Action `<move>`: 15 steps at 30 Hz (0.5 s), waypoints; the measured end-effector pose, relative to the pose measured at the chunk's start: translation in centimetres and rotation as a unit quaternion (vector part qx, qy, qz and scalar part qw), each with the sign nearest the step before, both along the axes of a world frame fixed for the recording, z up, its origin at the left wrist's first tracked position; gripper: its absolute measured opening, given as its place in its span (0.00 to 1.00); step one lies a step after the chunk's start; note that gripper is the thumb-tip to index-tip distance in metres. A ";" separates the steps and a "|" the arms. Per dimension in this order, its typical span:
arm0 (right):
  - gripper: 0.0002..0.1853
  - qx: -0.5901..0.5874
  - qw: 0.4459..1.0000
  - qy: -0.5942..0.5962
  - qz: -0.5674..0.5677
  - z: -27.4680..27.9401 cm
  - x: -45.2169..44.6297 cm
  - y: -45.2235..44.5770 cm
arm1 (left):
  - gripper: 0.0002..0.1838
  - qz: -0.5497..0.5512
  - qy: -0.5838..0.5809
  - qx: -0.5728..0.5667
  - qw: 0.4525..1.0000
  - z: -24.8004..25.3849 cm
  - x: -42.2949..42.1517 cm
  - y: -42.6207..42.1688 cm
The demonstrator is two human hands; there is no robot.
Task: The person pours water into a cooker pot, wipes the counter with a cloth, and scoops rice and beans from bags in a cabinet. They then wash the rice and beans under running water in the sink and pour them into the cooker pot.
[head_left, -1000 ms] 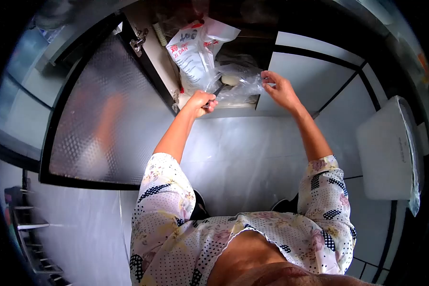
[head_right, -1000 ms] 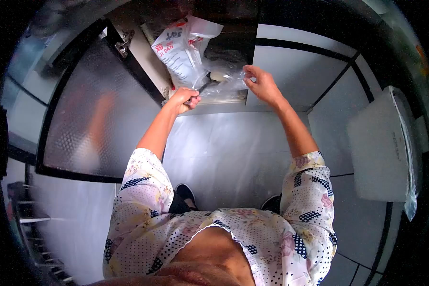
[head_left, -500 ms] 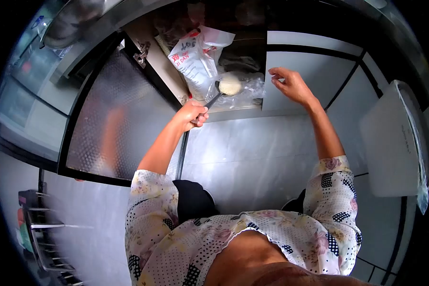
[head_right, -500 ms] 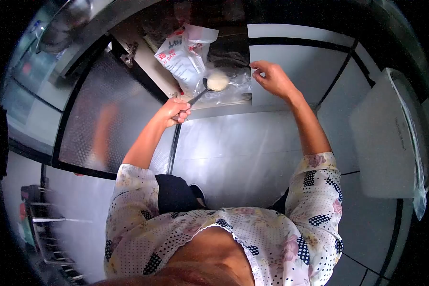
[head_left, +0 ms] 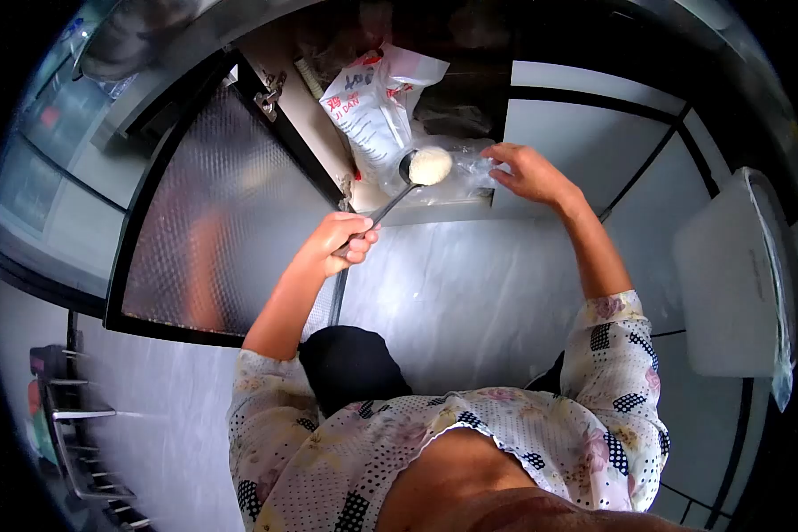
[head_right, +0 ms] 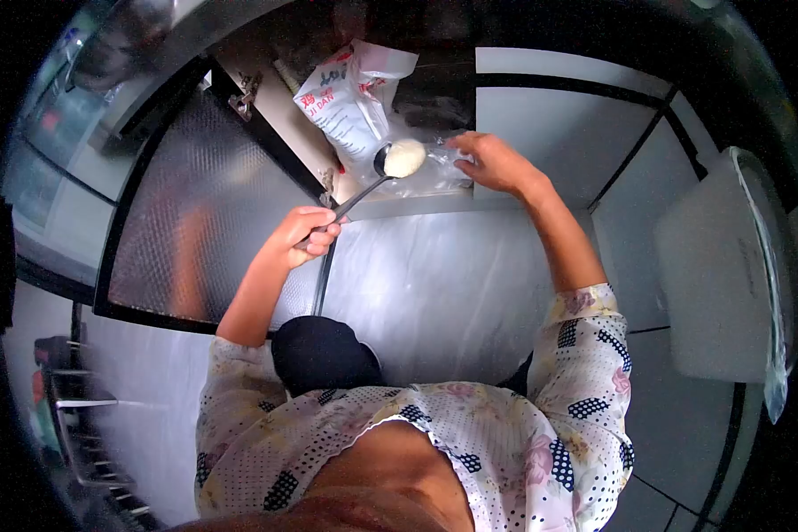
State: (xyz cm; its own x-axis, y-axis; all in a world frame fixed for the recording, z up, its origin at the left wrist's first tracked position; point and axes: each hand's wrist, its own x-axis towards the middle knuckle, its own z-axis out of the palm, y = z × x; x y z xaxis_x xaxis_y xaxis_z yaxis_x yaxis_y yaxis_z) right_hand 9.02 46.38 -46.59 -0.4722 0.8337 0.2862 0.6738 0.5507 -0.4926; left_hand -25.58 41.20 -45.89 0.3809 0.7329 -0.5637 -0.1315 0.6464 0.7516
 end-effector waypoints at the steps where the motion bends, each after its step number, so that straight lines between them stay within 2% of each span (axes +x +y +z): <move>1: 0.17 -0.007 1.000 0.009 -0.005 0.2 0.0 -0.1 | 0.10 -0.001 0.012 -0.002 1.000 0.6 -0.4 -1.0; 5: 0.17 -0.008 1.000 0.021 -0.019 0.4 0.4 0.0 | 0.10 -0.031 0.030 0.020 0.999 2.2 -2.3 -5.0; 8: 0.18 -0.006 0.999 0.018 -0.040 2.1 1.0 -0.3 | 0.08 -0.058 0.101 0.036 0.992 4.1 -3.1 -8.1; 9: 0.18 0.036 0.998 0.033 -0.028 2.3 1.3 -0.1 | 0.09 -0.080 0.122 0.037 0.989 4.7 -3.4 -8.9; 11: 0.18 0.121 0.991 0.060 -0.011 2.7 2.1 0.0 | 0.11 -0.097 0.149 0.082 0.981 7.0 -3.1 -10.9; 12: 0.18 0.058 0.996 0.035 -0.057 4.4 2.3 -0.9 | 0.12 -0.116 0.160 0.109 0.974 7.5 -2.9 -11.5; 13: 0.18 0.070 0.994 0.053 -0.063 4.6 2.9 -1.1 | 0.15 -0.156 0.226 0.212 0.938 7.2 -3.2 -11.6; 14: 0.18 0.124 0.989 0.075 -0.041 4.9 4.0 -1.2 | 0.16 -0.141 0.125 0.197 0.962 8.2 -2.9 -12.1; 15: 0.17 0.081 0.995 0.040 -0.032 6.5 3.9 -2.8 | 0.18 -0.126 0.152 0.221 0.955 8.9 -2.1 -13.2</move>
State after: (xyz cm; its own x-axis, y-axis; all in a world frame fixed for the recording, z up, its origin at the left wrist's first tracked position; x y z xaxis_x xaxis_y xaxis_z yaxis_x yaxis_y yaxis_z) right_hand 12.88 43.61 -40.07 -0.3888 0.8019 0.4537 0.6722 0.5836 -0.4555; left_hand -27.70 28.01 -36.95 0.4443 0.8315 -0.3336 0.2533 0.2406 0.9370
